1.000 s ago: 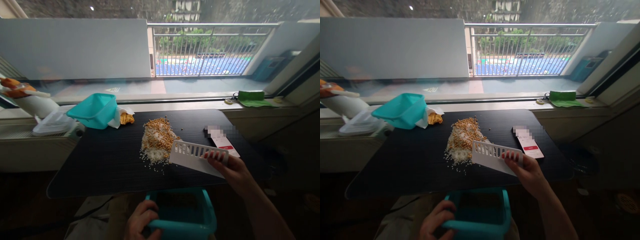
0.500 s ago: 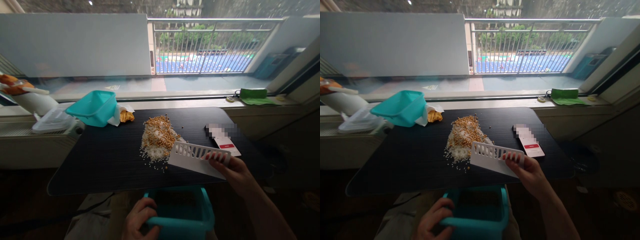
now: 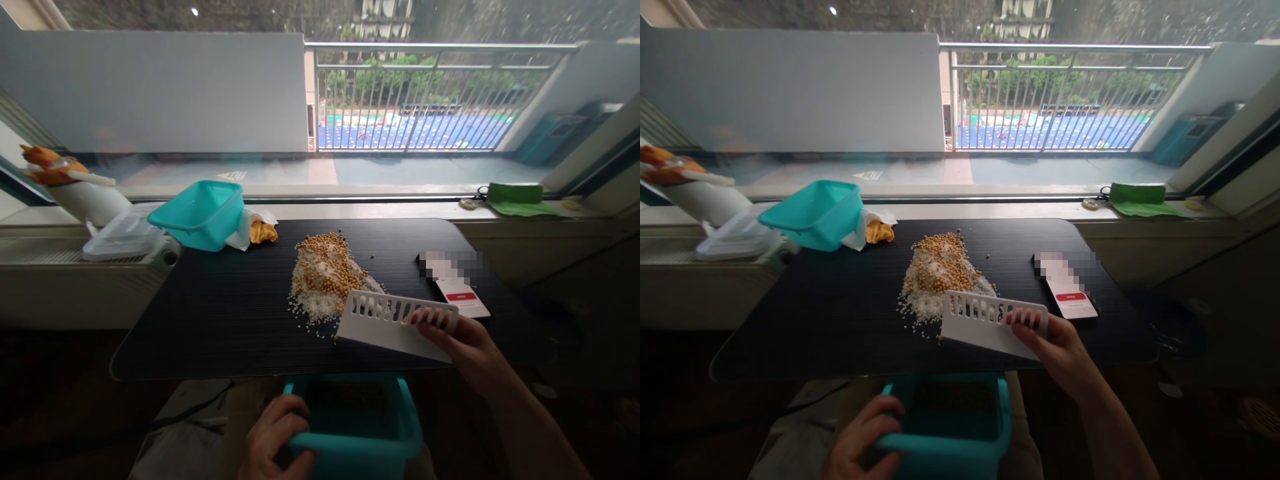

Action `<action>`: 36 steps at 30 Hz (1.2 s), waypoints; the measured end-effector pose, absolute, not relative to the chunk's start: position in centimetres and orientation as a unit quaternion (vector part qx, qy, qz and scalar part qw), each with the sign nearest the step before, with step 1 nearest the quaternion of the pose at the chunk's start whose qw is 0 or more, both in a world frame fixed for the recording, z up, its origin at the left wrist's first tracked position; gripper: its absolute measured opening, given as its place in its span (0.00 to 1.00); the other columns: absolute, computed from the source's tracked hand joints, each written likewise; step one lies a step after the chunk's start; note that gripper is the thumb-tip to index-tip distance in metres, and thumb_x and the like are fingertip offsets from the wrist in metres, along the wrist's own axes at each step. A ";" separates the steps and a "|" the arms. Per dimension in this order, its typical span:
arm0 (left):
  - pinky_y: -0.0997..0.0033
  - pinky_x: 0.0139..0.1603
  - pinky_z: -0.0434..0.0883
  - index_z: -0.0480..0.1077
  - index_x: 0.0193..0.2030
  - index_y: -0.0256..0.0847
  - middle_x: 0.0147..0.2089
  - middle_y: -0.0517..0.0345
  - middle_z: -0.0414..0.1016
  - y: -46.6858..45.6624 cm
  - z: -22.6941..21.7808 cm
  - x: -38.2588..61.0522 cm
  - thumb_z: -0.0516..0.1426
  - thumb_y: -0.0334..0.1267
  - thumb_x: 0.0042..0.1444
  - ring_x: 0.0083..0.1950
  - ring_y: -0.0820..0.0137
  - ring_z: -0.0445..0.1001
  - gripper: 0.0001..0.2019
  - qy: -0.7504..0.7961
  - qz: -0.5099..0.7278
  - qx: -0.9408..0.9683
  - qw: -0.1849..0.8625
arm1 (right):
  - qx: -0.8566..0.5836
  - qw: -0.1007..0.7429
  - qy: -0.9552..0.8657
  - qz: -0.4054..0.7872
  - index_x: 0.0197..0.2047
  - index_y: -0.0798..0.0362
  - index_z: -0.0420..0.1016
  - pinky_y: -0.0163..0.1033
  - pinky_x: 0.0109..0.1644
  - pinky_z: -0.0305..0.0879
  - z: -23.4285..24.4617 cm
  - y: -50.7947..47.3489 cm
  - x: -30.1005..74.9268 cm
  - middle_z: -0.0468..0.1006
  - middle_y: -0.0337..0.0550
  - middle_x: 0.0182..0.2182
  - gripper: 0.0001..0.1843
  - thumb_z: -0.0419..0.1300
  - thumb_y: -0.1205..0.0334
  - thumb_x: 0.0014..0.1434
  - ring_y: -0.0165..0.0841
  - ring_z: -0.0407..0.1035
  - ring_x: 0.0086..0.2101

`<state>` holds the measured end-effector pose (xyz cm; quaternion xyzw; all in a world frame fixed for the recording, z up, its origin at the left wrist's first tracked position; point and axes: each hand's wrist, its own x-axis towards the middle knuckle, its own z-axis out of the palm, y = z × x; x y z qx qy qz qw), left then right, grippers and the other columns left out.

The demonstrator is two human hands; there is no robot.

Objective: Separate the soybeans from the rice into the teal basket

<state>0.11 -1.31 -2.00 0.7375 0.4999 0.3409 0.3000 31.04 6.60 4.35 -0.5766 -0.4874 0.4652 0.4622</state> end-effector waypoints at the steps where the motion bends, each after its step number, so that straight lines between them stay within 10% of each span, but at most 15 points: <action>1: 0.75 0.41 0.78 0.75 0.28 0.43 0.38 0.57 0.80 -1.3 -2.0 0.1 0.61 0.26 0.44 0.37 0.66 0.81 0.07 0.501 0.343 0.735 0.301 | -0.578 0.455 -0.493 0.464 0.33 0.51 0.84 0.44 0.43 0.74 4.4 6.5 31.1 0.84 0.47 0.34 0.15 0.69 0.48 0.49 0.43 0.77 0.37; 30: 0.75 0.43 0.77 0.74 0.28 0.41 0.38 0.56 0.78 -1.4 -2.0 -0.8 0.61 0.27 0.47 0.38 0.67 0.81 0.05 0.520 0.331 0.729 0.298 | -0.548 0.430 -0.486 0.528 0.35 0.50 0.85 0.41 0.42 0.72 3.7 5.4 29.7 0.85 0.46 0.33 0.13 0.68 0.50 0.51 0.42 0.77 0.36; 36: 0.77 0.42 0.77 0.73 0.28 0.42 0.38 0.58 0.78 -1.2 -2.0 -0.6 0.61 0.26 0.46 0.38 0.68 0.81 0.06 0.517 0.328 0.738 0.285 | -0.599 0.535 -0.389 0.452 0.33 0.46 0.85 0.44 0.47 0.72 2.1 5.2 31.4 0.85 0.42 0.35 0.11 0.71 0.51 0.47 0.43 0.77 0.39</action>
